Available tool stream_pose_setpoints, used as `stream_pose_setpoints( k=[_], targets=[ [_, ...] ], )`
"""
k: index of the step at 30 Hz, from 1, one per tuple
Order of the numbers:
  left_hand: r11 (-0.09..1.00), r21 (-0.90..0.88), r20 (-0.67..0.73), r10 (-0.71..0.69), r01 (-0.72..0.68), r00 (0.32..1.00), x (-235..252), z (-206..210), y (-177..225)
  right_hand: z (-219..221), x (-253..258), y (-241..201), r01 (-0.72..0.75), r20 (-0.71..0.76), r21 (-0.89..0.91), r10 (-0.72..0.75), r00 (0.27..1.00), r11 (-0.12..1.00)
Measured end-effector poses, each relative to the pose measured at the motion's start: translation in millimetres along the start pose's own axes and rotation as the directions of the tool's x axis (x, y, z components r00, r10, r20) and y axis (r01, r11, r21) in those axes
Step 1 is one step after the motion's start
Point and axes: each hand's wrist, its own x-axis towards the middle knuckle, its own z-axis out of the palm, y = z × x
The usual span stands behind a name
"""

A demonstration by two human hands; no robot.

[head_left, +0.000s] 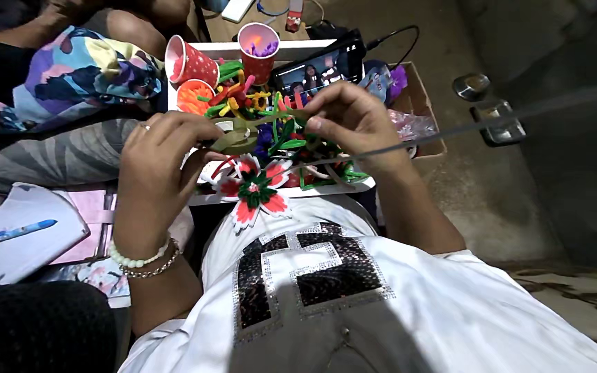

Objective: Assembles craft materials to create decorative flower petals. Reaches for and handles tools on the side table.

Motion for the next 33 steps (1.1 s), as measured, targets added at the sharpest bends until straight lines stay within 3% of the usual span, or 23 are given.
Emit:
stream_pose_setpoints(
  k=[3, 6, 9, 11, 15, 18, 21, 25, 29, 33],
  targets=[
    [0.997, 0.073, 0.027, -0.013, 0.011, 1.000, -7, -8, -2, -24, 1, -3, 0.180, -0.058, -0.333, -0.211, 0.976, 0.926],
    [0.997, 0.082, 0.025, 0.002, -0.004, 1.000, -5, -11, -3, -44, -1, -11, 0.254, -0.030, -0.708, -0.387, 0.922, 0.660],
    [0.998, 0.063, 0.027, 0.010, -0.011, 1.000, -1, -11, -1, -55, -6, -18, 0.280, 0.055, -0.861, -0.469, 0.881, 0.425],
    [0.999, 0.053, 0.050, 0.008, -0.011, 0.999, -4, -10, -1, -62, -8, -20, 0.291, 0.064, -0.873, -0.498, 0.865, 0.392],
    [0.999, 0.044, 0.087, -0.006, 0.003, 0.996, -9, -6, 0, -75, -12, -24, 0.255, -0.017, -0.878, -0.558, 0.830, 0.405],
    [0.999, -0.001, 0.062, -0.034, 0.034, 0.997, -6, 0, 4, -83, -14, -24, 0.296, -0.053, -0.818, -0.578, 0.814, 0.492],
    [0.994, -0.073, 0.026, -0.082, 0.084, 0.996, -6, 7, 3, -90, -14, -21, 0.394, -0.065, -0.595, -0.530, 0.846, 0.701],
    [0.979, -0.169, -0.003, -0.120, 0.118, 0.993, -5, 13, -2, -89, -14, -23, 0.369, -0.057, -0.246, -0.394, 0.917, 0.896],
    [0.961, -0.241, -0.034, -0.147, 0.134, 0.989, -8, 11, -4, -88, -15, -22, 0.312, -0.049, -0.027, -0.313, 0.949, 0.950],
    [0.940, -0.308, -0.043, -0.166, 0.145, 0.985, -8, 10, -5, -86, -14, -23, 0.318, -0.058, -0.075, -0.322, 0.945, 0.945]
  ],
)
